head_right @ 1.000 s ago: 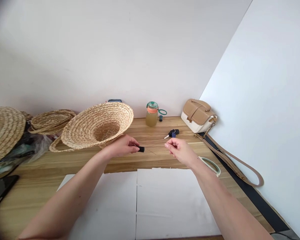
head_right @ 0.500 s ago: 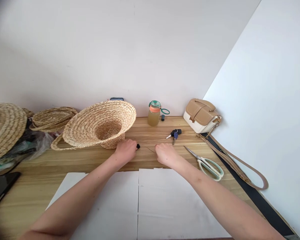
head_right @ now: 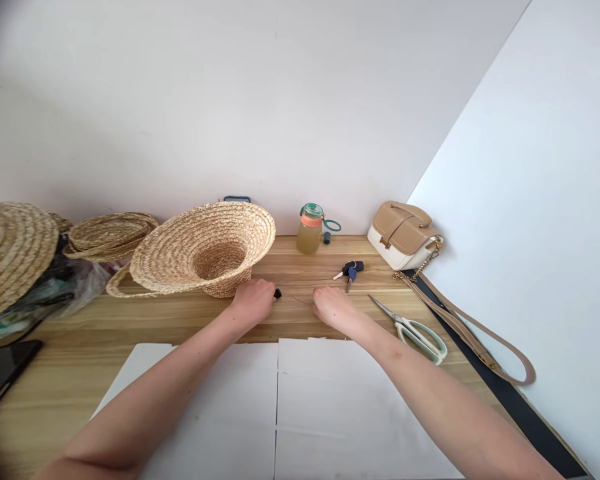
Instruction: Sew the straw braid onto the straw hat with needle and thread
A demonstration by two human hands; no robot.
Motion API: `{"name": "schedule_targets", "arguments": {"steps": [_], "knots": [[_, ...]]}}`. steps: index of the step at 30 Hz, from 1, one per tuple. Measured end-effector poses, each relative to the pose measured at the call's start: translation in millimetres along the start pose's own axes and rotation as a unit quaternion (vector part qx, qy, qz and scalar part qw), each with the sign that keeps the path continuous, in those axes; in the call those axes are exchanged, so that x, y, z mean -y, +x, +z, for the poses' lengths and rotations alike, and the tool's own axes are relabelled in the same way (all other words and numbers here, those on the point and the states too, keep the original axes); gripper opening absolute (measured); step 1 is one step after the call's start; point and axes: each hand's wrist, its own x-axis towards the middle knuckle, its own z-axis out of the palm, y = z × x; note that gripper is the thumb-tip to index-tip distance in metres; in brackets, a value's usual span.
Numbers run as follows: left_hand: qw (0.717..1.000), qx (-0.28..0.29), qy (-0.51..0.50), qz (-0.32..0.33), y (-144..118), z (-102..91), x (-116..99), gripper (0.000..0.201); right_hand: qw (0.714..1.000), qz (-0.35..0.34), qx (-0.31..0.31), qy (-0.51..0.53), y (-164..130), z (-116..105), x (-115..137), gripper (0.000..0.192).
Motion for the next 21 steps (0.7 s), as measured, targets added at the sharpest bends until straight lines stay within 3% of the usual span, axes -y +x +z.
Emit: {"name": "schedule_targets", "arguments": {"steps": [3,6,10,13,18,21], "knots": [[1.0,-0.022,-0.004,0.009,-2,-1.7,-2,0.024,0.999,-0.001,-0.042,0.02,-2,1,-2,0.022],[0.996,-0.078,-0.008,0.042,-7,-8.3,-8,0.026,0.995,-0.013,-0.089,0.038,-6,-2,1,0.015],[0.972,-0.162,-0.011,0.169,-10,-13.6,-15,0.031,0.988,-0.042,-0.135,0.057,-12,-8,11,0.019],[0.956,-0.178,-0.012,0.231,-9,-10.1,-15,0.026,0.982,-0.071,-0.158,0.079,-16,-9,17,0.021],[0.97,-0.124,-0.05,0.204,-8,-6.1,-14,0.026,0.962,-0.1,-0.192,0.165,-20,-9,15,0.018],[0.978,-0.12,-0.076,0.154,-8,-6.7,-15,0.024,0.936,-0.111,-0.215,0.257,-20,-13,10,0.013]]}}
